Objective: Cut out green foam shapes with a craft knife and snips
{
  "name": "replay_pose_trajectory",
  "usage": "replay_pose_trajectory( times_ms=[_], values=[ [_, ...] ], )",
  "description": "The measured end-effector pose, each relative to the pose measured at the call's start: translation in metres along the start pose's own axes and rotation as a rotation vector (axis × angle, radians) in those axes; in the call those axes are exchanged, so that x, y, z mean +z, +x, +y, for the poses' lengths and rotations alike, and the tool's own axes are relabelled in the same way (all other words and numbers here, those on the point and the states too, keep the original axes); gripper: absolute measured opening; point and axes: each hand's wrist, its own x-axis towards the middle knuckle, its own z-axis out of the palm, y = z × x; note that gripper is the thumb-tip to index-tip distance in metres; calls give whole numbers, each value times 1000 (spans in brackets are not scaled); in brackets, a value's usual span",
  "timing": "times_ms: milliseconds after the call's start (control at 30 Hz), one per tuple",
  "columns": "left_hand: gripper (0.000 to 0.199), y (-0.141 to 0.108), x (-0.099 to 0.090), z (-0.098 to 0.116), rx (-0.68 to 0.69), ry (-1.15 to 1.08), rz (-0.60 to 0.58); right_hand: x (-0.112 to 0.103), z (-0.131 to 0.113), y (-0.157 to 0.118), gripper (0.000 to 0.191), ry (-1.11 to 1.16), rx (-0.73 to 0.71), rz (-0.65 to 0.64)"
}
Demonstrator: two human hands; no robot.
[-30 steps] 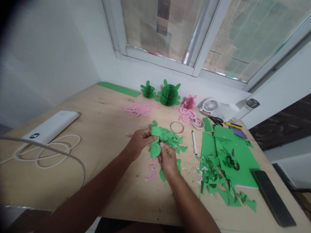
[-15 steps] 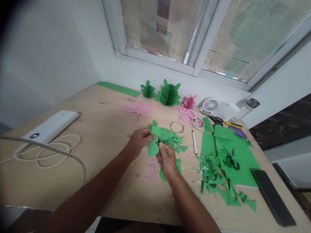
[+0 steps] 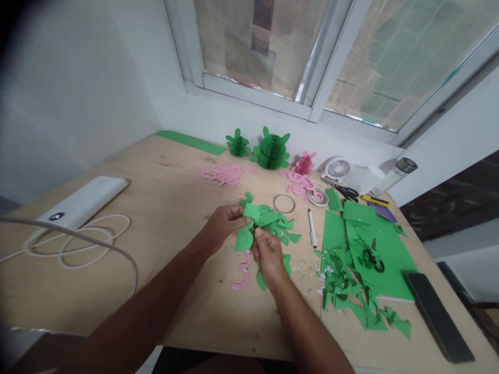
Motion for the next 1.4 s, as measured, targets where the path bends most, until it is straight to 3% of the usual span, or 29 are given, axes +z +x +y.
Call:
replay_pose_trajectory(
  times_ms=[500,967,1400],
  values=[
    [19,4,-6,-4,-7,29,-40,1,-2,0,57,-6,-1,-10],
    [24,2,0,-2,-13,-28,53,2,-5,0,55,2,9,41],
    [22,0,3,0,-11,-81,68,3,-4,0,53,94,77,48]
  ],
)
